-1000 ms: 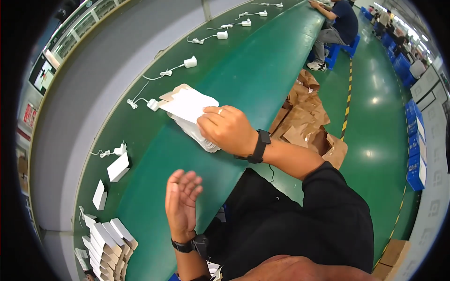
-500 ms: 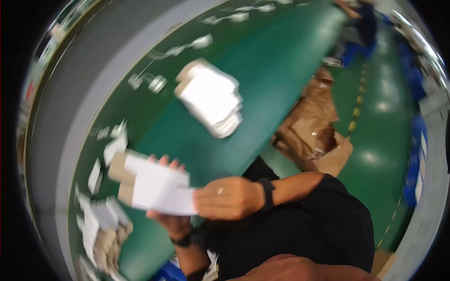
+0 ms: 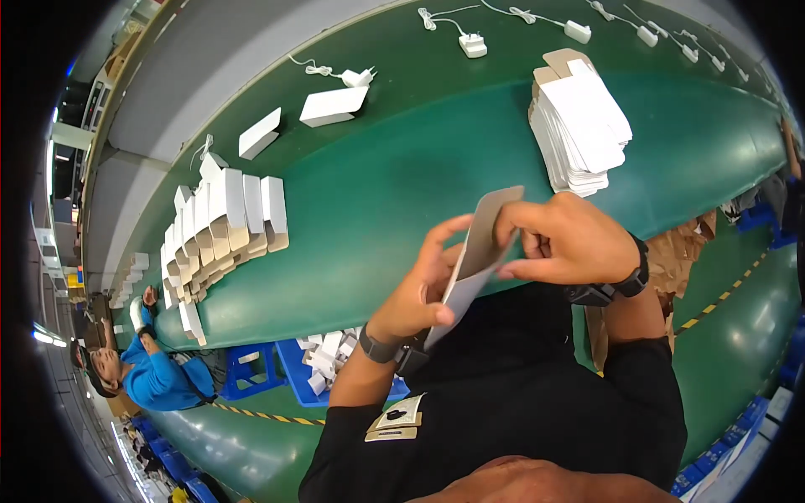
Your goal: Fold and assemble small white cardboard boxes at a production line workstation.
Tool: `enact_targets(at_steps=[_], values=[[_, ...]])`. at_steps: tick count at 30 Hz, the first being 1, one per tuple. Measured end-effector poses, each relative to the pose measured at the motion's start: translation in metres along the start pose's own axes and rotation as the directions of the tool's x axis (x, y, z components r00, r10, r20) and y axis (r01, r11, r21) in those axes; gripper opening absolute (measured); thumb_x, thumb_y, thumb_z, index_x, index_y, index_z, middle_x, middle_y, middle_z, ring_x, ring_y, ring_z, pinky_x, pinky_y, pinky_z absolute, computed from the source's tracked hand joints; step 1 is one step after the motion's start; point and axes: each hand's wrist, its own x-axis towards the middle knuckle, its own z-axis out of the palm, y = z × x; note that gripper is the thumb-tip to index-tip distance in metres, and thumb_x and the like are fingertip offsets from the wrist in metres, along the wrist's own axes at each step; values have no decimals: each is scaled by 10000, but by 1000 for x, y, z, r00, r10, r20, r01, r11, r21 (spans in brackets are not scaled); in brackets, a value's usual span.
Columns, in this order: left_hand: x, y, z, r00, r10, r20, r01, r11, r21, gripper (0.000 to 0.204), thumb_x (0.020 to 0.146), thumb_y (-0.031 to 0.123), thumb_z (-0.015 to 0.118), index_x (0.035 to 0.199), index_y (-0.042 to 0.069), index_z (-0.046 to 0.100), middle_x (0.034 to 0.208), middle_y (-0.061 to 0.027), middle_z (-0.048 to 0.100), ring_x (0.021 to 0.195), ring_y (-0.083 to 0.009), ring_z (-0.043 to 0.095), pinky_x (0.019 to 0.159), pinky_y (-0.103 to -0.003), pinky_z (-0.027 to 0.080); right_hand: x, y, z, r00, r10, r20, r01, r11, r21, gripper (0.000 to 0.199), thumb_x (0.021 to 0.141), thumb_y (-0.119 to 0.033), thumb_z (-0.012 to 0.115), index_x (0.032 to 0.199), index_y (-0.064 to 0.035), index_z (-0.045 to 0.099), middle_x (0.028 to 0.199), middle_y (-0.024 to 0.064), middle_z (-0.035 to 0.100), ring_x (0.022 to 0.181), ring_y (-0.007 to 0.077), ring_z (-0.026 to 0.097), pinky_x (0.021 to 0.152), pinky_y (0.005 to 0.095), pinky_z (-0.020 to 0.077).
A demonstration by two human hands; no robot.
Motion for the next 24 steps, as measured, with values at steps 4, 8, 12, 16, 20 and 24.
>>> enact_targets(at_steps=[4, 8, 12, 16, 20, 24], values=[[0, -10, 5, 957, 126, -261, -113, 991, 66, 1050, 812, 471, 765, 1552, 119, 108, 1414, -219, 436, 1296, -299, 479, 1092, -443, 362, -1, 7, 28, 957, -86, -278, 153, 961, 230, 481, 792, -194, 803, 1173, -16, 569, 870, 56, 652, 776, 142, 626, 665, 270, 469], [8, -7, 14, 875, 350, -334, -338, 936, 96, 869, 913, 371, 660, 1538, 116, 113, 1376, -203, 456, 1263, -279, 487, 1042, -430, 400, 5, 10, 56, 837, -150, -526, 339, 896, 285, 459, 818, -176, 776, 1192, -6, 572, 1110, 117, 625, 1003, 184, 613, 805, 299, 472], [-4, -28, -6, 913, 379, -151, -313, 888, 336, 787, 962, 297, 574, 1534, 124, 61, 1338, -198, 475, 1206, -249, 509, 969, -396, 443, 12, 26, 70, 838, -219, -499, 444, 805, 393, 401, 857, -146, 726, 1199, -5, 572, 1214, 168, 581, 1098, 233, 587, 899, 334, 469], [-11, -28, -1, 942, 280, -182, -255, 955, 151, 775, 964, 309, 563, 1529, 113, 70, 1311, -189, 481, 1155, -231, 517, 961, -376, 438, 15, 28, 88, 797, -253, -548, 497, 791, 358, 326, 888, -117, 676, 1182, -9, 584, 1186, 185, 590, 1082, 270, 600, 937, 370, 479], [-8, -20, 16, 859, 380, -343, -356, 925, 134, 714, 973, 290, 550, 1519, 101, 132, 1307, -190, 481, 1149, -232, 516, 966, -373, 426, 27, 11, 99, 705, -248, -664, 546, 788, 286, 222, 897, -86, 651, 1101, -2, 627, 1114, 177, 621, 1033, 291, 629, 938, 393, 496], [-18, -15, 2, 950, 203, -237, -207, 978, 11, 687, 963, 215, 565, 1512, 83, 173, 1309, -202, 482, 1150, -244, 518, 992, -385, 410, 26, 12, 86, 732, -309, -607, 536, 811, 234, 128, 887, -46, 650, 1000, 10, 668, 1048, 163, 646, 987, 290, 651, 917, 389, 513]])
